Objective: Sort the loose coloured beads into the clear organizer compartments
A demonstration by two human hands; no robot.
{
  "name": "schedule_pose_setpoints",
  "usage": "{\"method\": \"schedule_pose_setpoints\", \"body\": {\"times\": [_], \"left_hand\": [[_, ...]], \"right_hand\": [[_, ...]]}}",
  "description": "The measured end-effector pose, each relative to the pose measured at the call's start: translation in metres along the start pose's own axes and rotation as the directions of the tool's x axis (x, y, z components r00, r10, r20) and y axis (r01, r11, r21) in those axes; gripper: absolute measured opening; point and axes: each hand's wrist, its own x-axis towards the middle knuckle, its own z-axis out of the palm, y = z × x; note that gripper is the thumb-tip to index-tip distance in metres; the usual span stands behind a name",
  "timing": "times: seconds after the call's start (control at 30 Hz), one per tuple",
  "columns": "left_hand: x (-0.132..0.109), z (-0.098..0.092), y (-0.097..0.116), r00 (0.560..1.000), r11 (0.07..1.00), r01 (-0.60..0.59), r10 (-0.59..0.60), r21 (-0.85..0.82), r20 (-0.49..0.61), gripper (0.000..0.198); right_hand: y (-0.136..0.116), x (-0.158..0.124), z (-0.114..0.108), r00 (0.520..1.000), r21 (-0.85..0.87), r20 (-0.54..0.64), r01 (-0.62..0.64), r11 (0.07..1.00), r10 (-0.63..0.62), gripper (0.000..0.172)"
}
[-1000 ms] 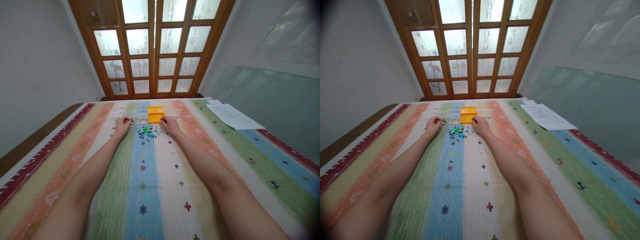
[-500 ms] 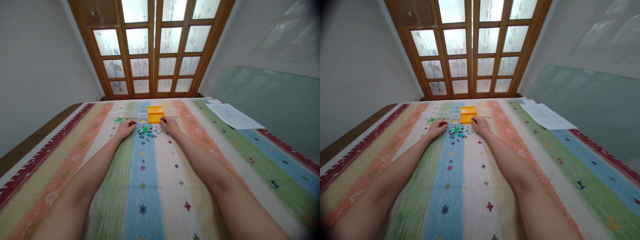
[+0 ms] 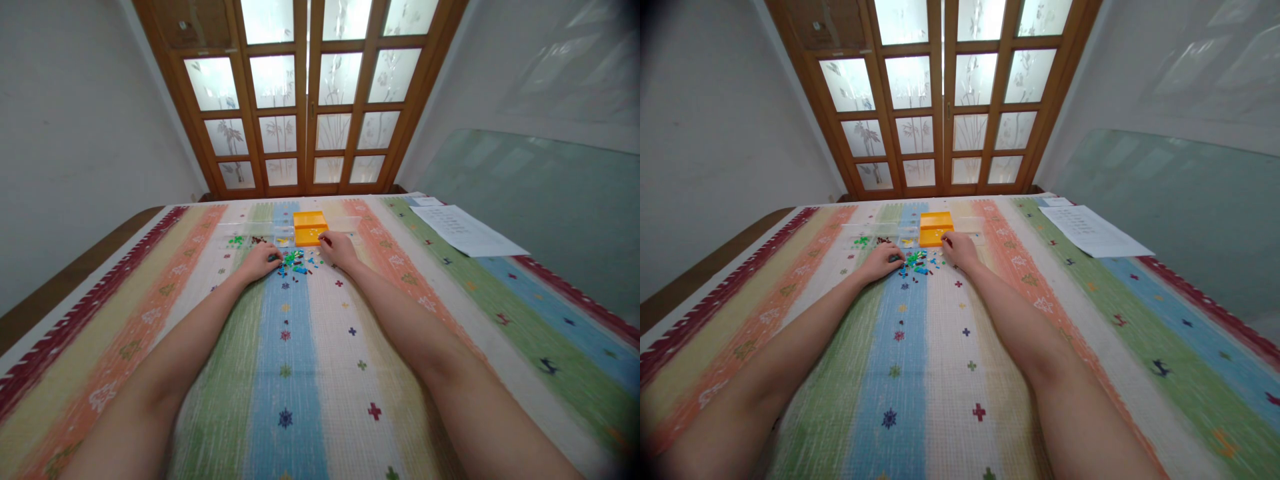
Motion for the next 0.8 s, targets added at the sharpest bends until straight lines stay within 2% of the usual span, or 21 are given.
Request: {"method": "schedule_pose_setpoints", "body": {"times": [0.17,0.3,0.47,0.67,0.8], "left_hand": [[0.000,0.002,-0.001,0.999,1.000,0.013,-0.014,-0.016,-0.039,0.013],[0.001,0.004,0.000,0.992,0.997,0.070,-0.074,-0.041,-0.103,0.012],[0.003,-0.001,0.014,0.981,0.995,0.077,-0.086,-0.060,-0.172,0.014],[0.004,-0.007,0.040,0.979,0.999,0.032,-0.036,-0.024,-0.203,0.014],[0.004,-0.006,0.046,0.980,1.000,0.019,-0.021,-0.016,-0.197,0.015]], "right_hand": [[-0.002,-0.001,-0.001,1.000,-0.007,0.002,0.007,1.000,-0.007,0.019],[-0.003,-0.001,-0.002,1.000,-0.018,0.011,-0.002,1.000,0.002,0.019],[-0.017,-0.002,-0.005,0.998,0.003,0.029,0.061,0.998,-0.061,0.018],[-0.053,-0.005,0.002,0.981,0.216,0.071,0.162,0.963,-0.181,0.017],[-0.065,-0.007,0.010,0.967,0.324,0.144,0.156,0.933,-0.211,0.015]]}}
